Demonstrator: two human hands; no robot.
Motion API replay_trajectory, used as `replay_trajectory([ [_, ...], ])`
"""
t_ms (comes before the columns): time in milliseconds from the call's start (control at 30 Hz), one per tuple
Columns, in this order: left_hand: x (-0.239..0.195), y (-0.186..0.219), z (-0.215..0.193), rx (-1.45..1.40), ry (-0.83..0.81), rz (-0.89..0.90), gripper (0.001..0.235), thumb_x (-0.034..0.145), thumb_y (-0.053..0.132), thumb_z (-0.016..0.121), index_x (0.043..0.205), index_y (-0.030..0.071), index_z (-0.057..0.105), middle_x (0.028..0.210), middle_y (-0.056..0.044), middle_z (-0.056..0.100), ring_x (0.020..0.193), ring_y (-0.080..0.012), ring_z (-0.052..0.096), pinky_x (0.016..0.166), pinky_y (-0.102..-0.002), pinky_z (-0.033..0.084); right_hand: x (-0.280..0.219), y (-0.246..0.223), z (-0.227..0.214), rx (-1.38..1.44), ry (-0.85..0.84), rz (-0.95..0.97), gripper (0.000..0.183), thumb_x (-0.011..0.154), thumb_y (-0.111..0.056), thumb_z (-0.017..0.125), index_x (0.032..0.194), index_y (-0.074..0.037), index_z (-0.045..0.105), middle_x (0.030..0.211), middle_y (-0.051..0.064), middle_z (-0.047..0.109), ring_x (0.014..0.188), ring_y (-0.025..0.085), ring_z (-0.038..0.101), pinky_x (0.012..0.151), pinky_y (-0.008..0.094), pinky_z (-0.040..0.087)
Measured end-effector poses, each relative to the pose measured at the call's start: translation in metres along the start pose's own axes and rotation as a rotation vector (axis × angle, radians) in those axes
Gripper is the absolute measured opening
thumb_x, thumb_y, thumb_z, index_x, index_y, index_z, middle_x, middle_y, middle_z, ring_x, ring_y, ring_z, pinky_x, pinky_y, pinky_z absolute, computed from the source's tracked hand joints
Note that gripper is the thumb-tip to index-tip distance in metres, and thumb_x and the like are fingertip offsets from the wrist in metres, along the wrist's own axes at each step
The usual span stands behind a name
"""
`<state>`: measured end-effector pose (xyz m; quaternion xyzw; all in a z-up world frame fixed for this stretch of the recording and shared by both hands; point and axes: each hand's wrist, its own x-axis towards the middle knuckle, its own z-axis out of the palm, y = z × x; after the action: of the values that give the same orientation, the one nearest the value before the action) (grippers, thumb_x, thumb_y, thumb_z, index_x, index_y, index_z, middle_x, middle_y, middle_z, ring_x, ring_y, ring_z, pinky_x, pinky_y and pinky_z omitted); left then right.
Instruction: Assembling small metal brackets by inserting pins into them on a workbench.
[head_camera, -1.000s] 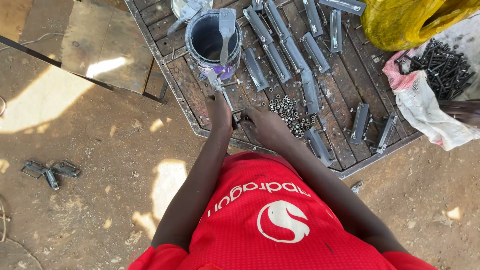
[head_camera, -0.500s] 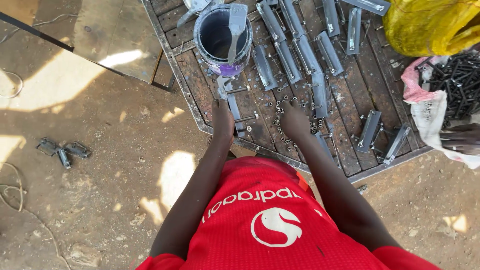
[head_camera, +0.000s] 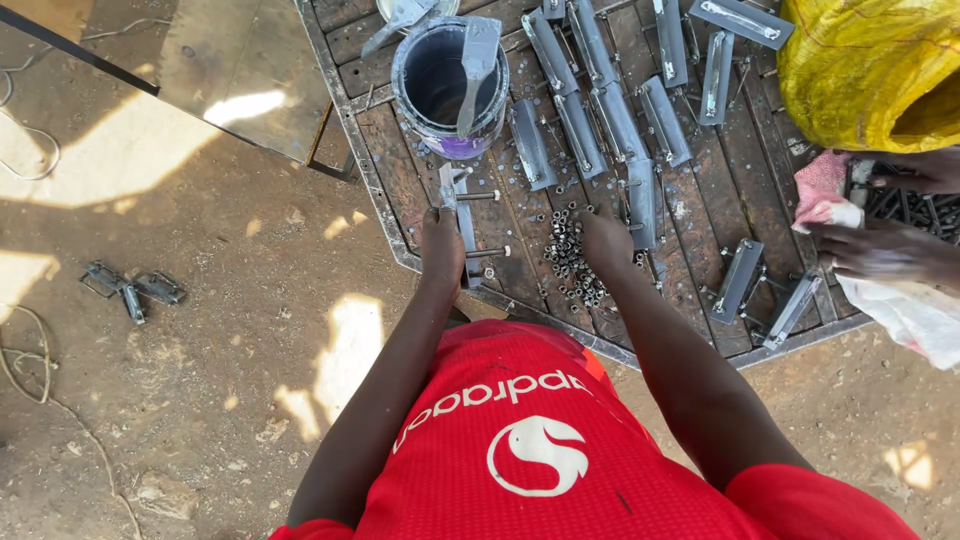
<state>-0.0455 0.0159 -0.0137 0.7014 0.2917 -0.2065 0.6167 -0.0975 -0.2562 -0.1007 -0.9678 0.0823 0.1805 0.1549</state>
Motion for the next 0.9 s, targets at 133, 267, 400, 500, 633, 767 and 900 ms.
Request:
replay_trajectory([
  [133, 0.002, -0.007, 0.002, 0.024, 0.01, -0.018, 0.049, 0.108, 0.041, 0.043, 0.144, 0.008, 0.048, 0.137, -0.03, 0.054, 0.126, -0.0478, 0.057, 0.096, -0.064, 0.043, 0.003, 0.007, 0.005, 0.054, 0.045, -0.011, 0.027, 0.103, -0.007, 0.061, 0.126, -0.014, 0.075, 0.116, 0.025, 0.059, 0.093, 0.05, 0.071, 0.071, 0.058, 0.065],
  [267, 0.002, -0.005, 0.007, -0.011, 0.0, -0.013, 0.052, 0.108, 0.042, 0.043, 0.146, 0.006, 0.047, 0.138, -0.029, 0.055, 0.125, -0.0413, 0.056, 0.098, -0.062, 0.043, -0.001, -0.002, -0.007, 0.263, 0.123, 0.086, 0.024, 0.102, -0.017, 0.062, 0.122, -0.018, 0.076, 0.113, 0.024, 0.065, 0.099, 0.052, 0.069, 0.077, 0.06, 0.06],
  [400, -0.002, 0.003, 0.011, 0.013, -0.035, -0.033, 0.052, 0.109, 0.041, 0.04, 0.148, 0.007, 0.045, 0.143, -0.032, 0.051, 0.13, -0.0494, 0.055, 0.1, -0.065, 0.042, -0.004, 0.001, -0.006, 0.844, 0.046, 0.28, 0.035, 0.11, -0.009, 0.044, 0.141, -0.005, 0.06, 0.097, 0.023, 0.065, 0.074, 0.028, 0.063, 0.061, 0.05, 0.044],
  [500, -0.017, 0.02, 0.012, 0.05, -0.071, -0.014, 0.053, 0.109, 0.04, 0.038, 0.15, 0.007, 0.043, 0.145, -0.033, 0.05, 0.133, -0.0537, 0.052, 0.101, -0.068, 0.042, 0.02, 0.033, 0.042, 1.082, 0.038, 0.37, 0.036, 0.112, -0.013, 0.05, 0.144, 0.003, 0.052, 0.094, 0.019, 0.062, 0.07, 0.02, 0.057, 0.06, 0.049, 0.042],
  [633, -0.012, 0.016, 0.016, 0.089, -0.116, -0.003, 0.052, 0.109, 0.041, 0.039, 0.148, 0.007, 0.044, 0.145, -0.032, 0.049, 0.134, -0.0562, 0.05, 0.102, -0.07, 0.042, 0.008, 0.017, 0.029, 1.386, 0.016, 0.501, 0.043, 0.112, -0.018, 0.047, 0.149, 0.005, 0.045, 0.092, 0.015, 0.055, 0.076, 0.017, 0.053, 0.059, 0.034, 0.049],
  [767, -0.01, 0.014, 0.023, 0.376, -0.181, 0.105, 0.048, 0.11, 0.028, 0.037, 0.151, 0.004, 0.041, 0.148, -0.034, 0.047, 0.134, -0.0583, 0.05, 0.104, -0.071, 0.045, 0.006, 0.022, 0.041, 1.76, -0.04, 0.512, 0.047, 0.11, -0.017, 0.054, 0.15, 0.001, 0.036, 0.116, 0.02, 0.053, 0.093, 0.022, 0.054, 0.078, 0.034, 0.049],
  [900, 0.004, 0.005, 0.02, 0.197, -0.228, 0.076, 0.049, 0.113, 0.039, 0.038, 0.15, 0.008, 0.041, 0.138, -0.027, 0.052, 0.123, -0.0478, 0.058, 0.091, -0.068, 0.046, -0.006, -0.011, 0.0, 1.955, -0.057, 0.349, 0.019, 0.101, -0.014, 0.069, 0.119, -0.008, 0.067, 0.098, 0.011, 0.073, 0.084, 0.018, 0.072, 0.069, 0.021, 0.055],
])
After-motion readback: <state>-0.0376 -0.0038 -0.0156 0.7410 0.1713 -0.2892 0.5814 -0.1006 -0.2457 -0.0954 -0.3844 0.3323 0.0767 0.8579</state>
